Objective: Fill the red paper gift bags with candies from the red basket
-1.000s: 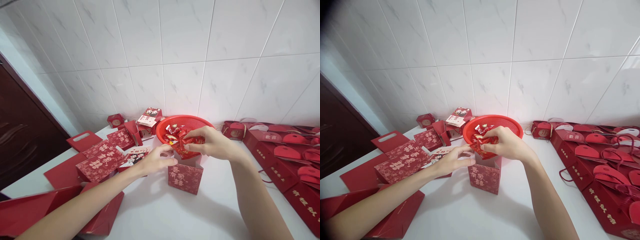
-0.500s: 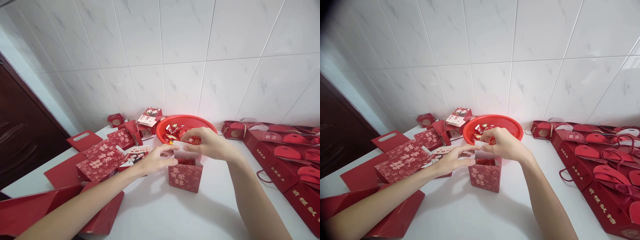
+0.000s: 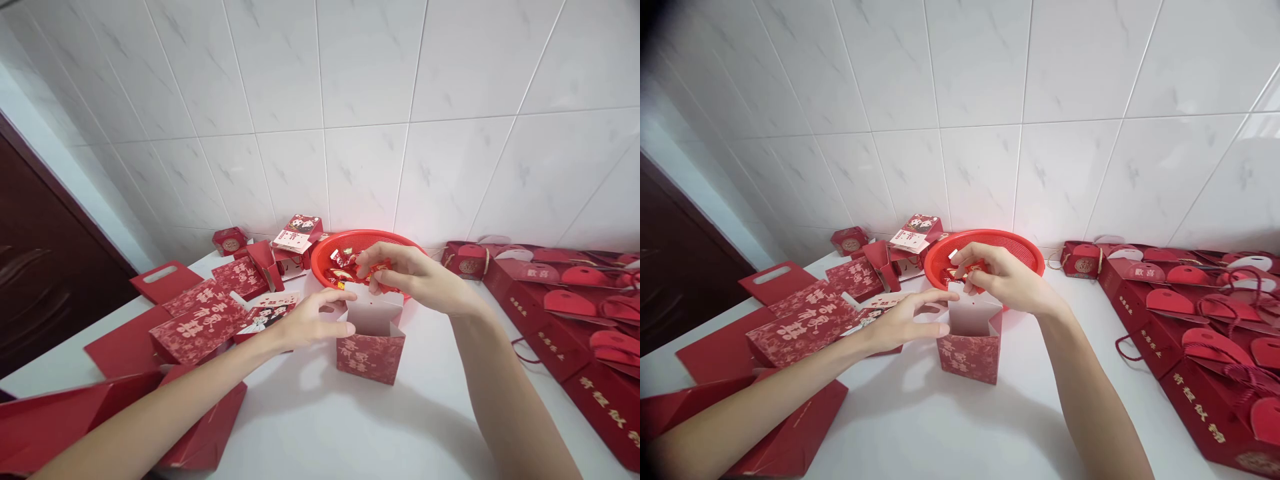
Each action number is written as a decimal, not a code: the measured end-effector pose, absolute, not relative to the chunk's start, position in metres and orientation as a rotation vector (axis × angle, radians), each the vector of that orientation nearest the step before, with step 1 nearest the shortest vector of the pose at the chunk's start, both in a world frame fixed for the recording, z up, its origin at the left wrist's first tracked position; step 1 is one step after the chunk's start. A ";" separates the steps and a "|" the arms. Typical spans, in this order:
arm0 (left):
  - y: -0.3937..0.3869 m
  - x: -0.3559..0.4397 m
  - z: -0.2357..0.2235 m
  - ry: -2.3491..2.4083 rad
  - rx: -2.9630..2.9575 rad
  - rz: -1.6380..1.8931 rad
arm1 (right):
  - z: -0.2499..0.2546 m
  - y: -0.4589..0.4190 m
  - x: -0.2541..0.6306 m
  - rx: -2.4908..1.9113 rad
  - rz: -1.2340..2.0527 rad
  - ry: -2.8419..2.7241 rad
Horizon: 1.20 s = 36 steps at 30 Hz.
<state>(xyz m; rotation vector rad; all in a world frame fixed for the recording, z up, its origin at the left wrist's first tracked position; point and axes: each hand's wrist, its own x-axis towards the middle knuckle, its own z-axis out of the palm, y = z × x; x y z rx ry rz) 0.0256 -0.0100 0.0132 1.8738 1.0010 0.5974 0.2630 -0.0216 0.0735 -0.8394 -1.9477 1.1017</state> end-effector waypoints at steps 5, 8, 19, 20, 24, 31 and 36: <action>-0.013 0.015 0.021 0.884 2.074 0.467 | 0.081 -0.029 0.268 -0.690 1.107 -2.013; -0.016 0.013 0.024 0.769 2.187 0.455 | 0.085 -0.036 0.271 -0.633 1.117 -2.028; -0.020 0.023 0.022 0.894 2.141 0.557 | 0.081 -0.038 0.270 -0.673 0.892 -2.300; -0.020 0.025 0.022 0.920 2.135 0.575 | 0.081 -0.037 0.271 -0.692 0.850 -2.292; -0.014 0.026 0.016 1.037 2.075 0.678 | 0.077 -0.035 0.275 -0.823 0.693 -2.257; -0.001 0.021 0.006 1.084 2.153 0.752 | 0.074 -0.024 0.280 -1.301 0.523 -2.354; 0.000 0.021 0.000 1.077 2.257 0.859 | 0.069 -0.015 0.275 -1.547 0.503 -2.485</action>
